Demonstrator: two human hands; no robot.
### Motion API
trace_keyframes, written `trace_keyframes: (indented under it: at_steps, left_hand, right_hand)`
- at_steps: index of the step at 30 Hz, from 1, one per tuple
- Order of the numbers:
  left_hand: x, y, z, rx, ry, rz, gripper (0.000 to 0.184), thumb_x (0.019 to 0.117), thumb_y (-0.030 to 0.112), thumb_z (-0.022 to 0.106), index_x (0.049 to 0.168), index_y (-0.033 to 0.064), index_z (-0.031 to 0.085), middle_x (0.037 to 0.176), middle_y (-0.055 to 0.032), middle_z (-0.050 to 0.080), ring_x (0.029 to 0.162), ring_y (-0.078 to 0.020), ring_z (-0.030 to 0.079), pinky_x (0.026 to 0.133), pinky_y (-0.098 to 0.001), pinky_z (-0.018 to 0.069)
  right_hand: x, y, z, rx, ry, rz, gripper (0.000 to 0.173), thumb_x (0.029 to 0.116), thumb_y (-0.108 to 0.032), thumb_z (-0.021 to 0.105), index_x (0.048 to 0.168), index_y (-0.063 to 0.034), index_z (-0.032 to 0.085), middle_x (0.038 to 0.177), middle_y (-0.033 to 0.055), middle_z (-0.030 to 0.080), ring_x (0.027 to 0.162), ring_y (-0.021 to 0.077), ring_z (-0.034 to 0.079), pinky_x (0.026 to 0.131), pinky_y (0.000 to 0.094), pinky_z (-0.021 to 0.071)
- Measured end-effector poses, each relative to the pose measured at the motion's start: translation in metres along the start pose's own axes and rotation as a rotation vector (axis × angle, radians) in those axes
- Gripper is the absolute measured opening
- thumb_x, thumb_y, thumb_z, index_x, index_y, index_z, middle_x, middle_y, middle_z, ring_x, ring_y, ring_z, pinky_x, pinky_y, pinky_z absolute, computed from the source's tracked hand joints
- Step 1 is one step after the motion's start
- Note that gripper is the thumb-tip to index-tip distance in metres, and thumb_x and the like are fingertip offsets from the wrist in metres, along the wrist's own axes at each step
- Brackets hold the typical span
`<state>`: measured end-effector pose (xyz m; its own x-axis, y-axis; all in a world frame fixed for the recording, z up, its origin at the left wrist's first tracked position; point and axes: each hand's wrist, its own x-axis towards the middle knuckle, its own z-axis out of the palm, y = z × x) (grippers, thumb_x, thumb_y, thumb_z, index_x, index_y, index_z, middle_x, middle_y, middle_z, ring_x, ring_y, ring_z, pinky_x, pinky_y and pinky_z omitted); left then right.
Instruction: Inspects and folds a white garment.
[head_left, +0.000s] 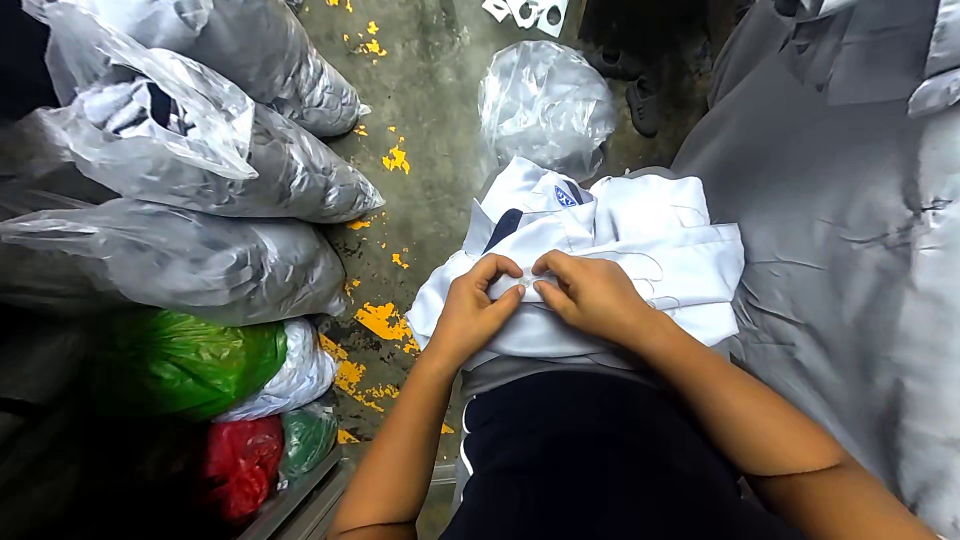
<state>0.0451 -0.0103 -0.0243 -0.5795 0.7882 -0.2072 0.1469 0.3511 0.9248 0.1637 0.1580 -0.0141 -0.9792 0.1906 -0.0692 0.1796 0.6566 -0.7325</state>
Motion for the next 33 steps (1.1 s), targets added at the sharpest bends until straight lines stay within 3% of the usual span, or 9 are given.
trace_keyframes:
  at_steps: [3, 7, 10, 20, 24, 29, 33]
  left_hand:
    - [-0.0005, 0.0002, -0.0006, 0.007, 0.006, 0.024, 0.009, 0.091, 0.006, 0.066, 0.1, 0.0057, 0.068, 0.092, 0.0025, 0.067, 0.081, 0.0012, 0.062, 0.075, -0.0175, 0.0528]
    - [-0.0012, -0.0002, -0.0013, 0.025, -0.015, 0.048, 0.019, 0.0928, 0.007, 0.064, 0.109, 0.0044, 0.073, 0.103, 0.0, 0.068, 0.093, -0.0006, 0.063, 0.083, -0.0186, 0.0527]
    - [-0.0016, -0.0009, -0.0008, 0.05, -0.014, 0.071, 0.018, 0.0933, 0.008, 0.063, 0.106, 0.0058, 0.076, 0.096, 0.0018, 0.065, 0.089, -0.0002, 0.061, 0.078, -0.0163, 0.0505]
    - [-0.0044, -0.002, -0.0073, 0.087, -0.081, 0.075, 0.017, 0.0928, 0.009, 0.068, 0.108, 0.0053, 0.075, 0.097, 0.0004, 0.068, 0.088, 0.0001, 0.062, 0.079, -0.0162, 0.0514]
    - [-0.0047, -0.0019, -0.0083, 0.089, -0.095, 0.083, 0.018, 0.0925, 0.008, 0.068, 0.108, 0.005, 0.075, 0.098, 0.0001, 0.068, 0.089, -0.0006, 0.063, 0.08, -0.0166, 0.0517]
    - [-0.0038, -0.001, -0.0089, 0.103, -0.102, 0.092, 0.019, 0.0924, 0.009, 0.069, 0.109, 0.005, 0.075, 0.098, -0.0007, 0.069, 0.09, -0.002, 0.064, 0.082, -0.0193, 0.0526]
    - [-0.0027, -0.0016, -0.0083, 0.076, -0.106, 0.086, 0.018, 0.0917, 0.008, 0.069, 0.109, 0.0051, 0.074, 0.1, -0.0009, 0.07, 0.091, -0.0019, 0.065, 0.083, -0.0194, 0.0538]
  right_hand:
    - [-0.0021, -0.001, -0.0007, 0.028, 0.006, -0.004, 0.017, 0.0978, -0.015, 0.058, 0.094, -0.0023, 0.069, 0.067, 0.0083, 0.061, 0.059, 0.0237, 0.061, 0.052, 0.0435, 0.0472]
    - [-0.004, -0.0033, -0.0044, 0.168, -0.093, 0.095, 0.019, 0.1008, -0.017, 0.054, 0.091, -0.0047, 0.064, 0.064, 0.0016, 0.051, 0.058, 0.0149, 0.051, 0.055, 0.0359, 0.0413]
    - [-0.0025, -0.0028, -0.0044, 0.228, -0.125, 0.163, 0.018, 0.1024, -0.018, 0.054, 0.092, -0.0061, 0.062, 0.063, -0.0012, 0.048, 0.058, 0.0112, 0.048, 0.056, 0.0327, 0.04]
    - [0.0005, 0.0004, -0.0054, 0.353, -0.176, 0.245, 0.017, 0.1042, -0.016, 0.054, 0.091, -0.0073, 0.06, 0.062, -0.0045, 0.044, 0.056, 0.005, 0.043, 0.055, 0.0252, 0.0367]
    - [-0.0009, 0.0016, -0.0044, 0.354, -0.165, 0.237, 0.015, 0.1039, -0.017, 0.055, 0.094, -0.0072, 0.061, 0.062, -0.0048, 0.045, 0.055, 0.0049, 0.043, 0.054, 0.0253, 0.0372]
    - [-0.0043, 0.0009, -0.0041, 0.238, -0.15, 0.161, 0.022, 0.098, -0.02, 0.064, 0.113, -0.0046, 0.066, 0.062, -0.0011, 0.048, 0.055, 0.0127, 0.045, 0.055, 0.0342, 0.0414]
    - [-0.0043, 0.0041, -0.0007, 0.203, -0.106, 0.11, 0.017, 0.1014, -0.017, 0.059, 0.101, -0.0053, 0.07, 0.066, 0.0021, 0.057, 0.059, 0.0152, 0.053, 0.057, 0.0379, 0.0453]
